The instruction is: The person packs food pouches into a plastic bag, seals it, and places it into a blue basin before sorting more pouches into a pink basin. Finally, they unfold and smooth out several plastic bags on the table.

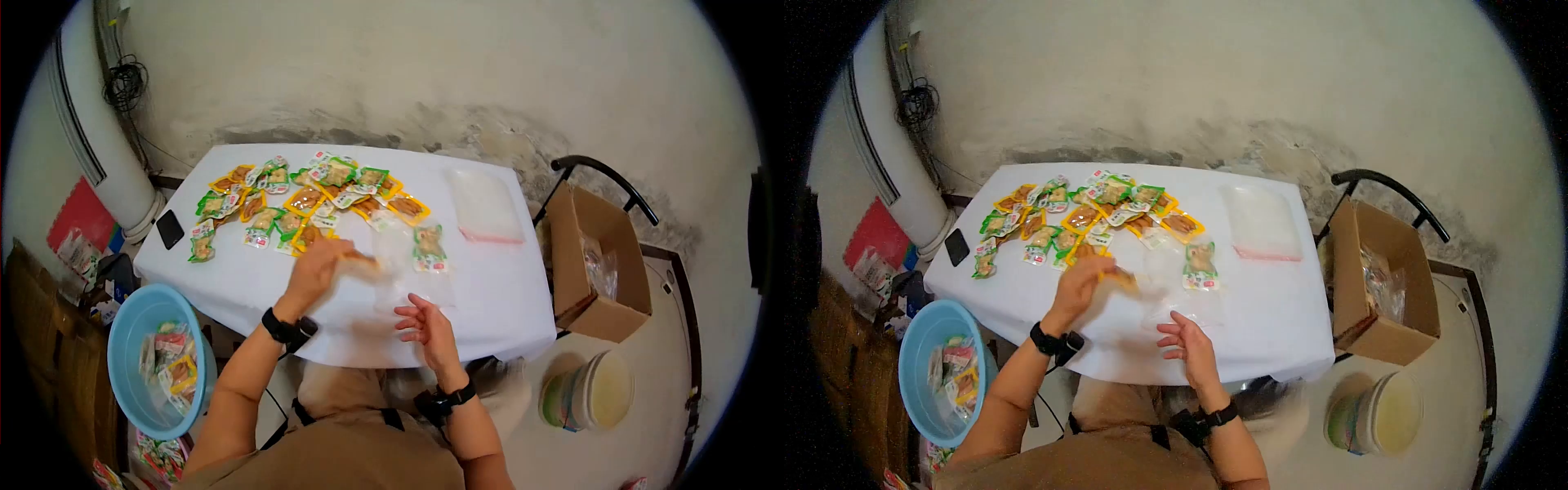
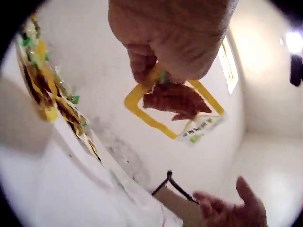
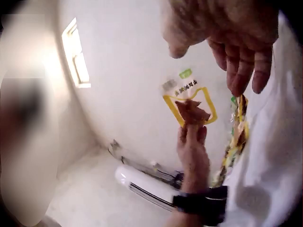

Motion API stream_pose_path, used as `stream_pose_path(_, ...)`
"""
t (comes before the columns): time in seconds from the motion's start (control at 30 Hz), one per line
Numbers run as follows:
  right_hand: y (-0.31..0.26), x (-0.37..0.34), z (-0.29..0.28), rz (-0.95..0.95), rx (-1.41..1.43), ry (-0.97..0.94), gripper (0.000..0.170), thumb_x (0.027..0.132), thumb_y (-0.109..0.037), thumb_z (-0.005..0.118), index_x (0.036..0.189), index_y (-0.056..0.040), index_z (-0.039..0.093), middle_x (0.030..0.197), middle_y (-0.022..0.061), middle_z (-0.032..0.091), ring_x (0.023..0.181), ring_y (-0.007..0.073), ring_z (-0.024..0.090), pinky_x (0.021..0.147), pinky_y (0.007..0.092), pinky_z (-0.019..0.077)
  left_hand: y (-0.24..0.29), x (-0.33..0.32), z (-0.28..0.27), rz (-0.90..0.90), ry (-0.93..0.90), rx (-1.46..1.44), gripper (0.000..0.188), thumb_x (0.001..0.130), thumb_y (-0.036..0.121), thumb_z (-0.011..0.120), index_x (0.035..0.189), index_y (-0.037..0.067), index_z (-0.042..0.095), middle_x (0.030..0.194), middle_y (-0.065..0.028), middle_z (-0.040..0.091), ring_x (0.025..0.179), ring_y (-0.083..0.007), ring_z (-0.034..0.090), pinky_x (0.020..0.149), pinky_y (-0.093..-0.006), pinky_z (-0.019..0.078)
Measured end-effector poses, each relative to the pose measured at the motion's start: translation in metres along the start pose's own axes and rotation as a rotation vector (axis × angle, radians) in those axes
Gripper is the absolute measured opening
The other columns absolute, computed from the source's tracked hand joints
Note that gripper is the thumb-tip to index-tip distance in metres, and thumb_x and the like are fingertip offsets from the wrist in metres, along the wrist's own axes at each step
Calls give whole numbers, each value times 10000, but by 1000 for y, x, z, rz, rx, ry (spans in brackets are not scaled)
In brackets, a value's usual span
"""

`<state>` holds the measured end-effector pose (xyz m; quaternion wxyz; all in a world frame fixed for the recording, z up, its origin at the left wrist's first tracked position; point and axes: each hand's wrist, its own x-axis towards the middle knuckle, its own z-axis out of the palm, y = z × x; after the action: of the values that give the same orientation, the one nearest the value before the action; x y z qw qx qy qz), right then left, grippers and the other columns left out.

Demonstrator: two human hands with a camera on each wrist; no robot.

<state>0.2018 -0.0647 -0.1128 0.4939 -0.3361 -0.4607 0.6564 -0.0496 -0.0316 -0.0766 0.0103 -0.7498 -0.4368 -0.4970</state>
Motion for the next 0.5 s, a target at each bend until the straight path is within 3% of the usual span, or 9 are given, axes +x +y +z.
stream_pose_path(0.07, -10, -5, -6, 247, 613, -207, 355, 859, -176, 547, 1150, 11, 467, 973, 81, 598, 803, 153, 595, 653, 276, 491, 30, -3, 12, 263, -155, 21, 325, 708, -37, 510, 999, 78, 601, 1035, -99, 594, 1014, -291, 546, 850, -363, 454)
stream_pose_path(0.1, -6, -9, -13, 242, 613, -189, 355, 859, -176, 547, 1150, 11, 467, 973, 81, 598, 803, 153, 595, 653, 276, 491, 39, -6, 20, 384, -211, 54, 395, 653, -48, 558, 1022, 88, 591, 1093, -92, 567, 1023, -293, 539, 848, -360, 457)
stream_pose_path(0.2, 11, -23, -28, 188, 381, 131, 310, 816, -97, 582, 1089, 35, 514, 955, 96, 608, 780, 150, 607, 657, 277, 504, 54, -20, 43, 410, -248, -7, 415, 645, -33, 604, 1045, 76, 580, 1172, -107, 509, 1063, -318, 505, 858, -379, 445)
stream_pose_path(0.27, 10, -41, -43, 146, 351, 201, 298, 814, -88, 581, 1079, 36, 522, 938, 89, 611, 774, 148, 608, 658, 269, 502, 67, -25, 52, 129, -148, -1, 456, 655, 26, 646, 1098, 54, 539, 1154, -125, 491, 1041, -308, 501, 849, -368, 435)
stream_pose_path(0.4, 10, -74, -78, 135, 230, 300, 297, 807, -76, 580, 1072, 45, 529, 897, 73, 616, 749, 142, 607, 659, 256, 494, 65, -37, 71, 28, -124, 104, 492, 639, 104, 688, 1096, 39, 519, 1037, -116, 543, 955, -284, 514, 769, -358, 432)
stream_pose_path(0.5, 11, -78, -81, 222, 117, 268, 300, 800, -78, 582, 1066, 51, 532, 885, 70, 614, 746, 133, 602, 648, 248, 487, 51, -45, 83, -36, -175, 160, 356, 684, 64, 644, 1027, 39, 552, 923, -118, 549, 838, -282, 524, 716, -360, 440)
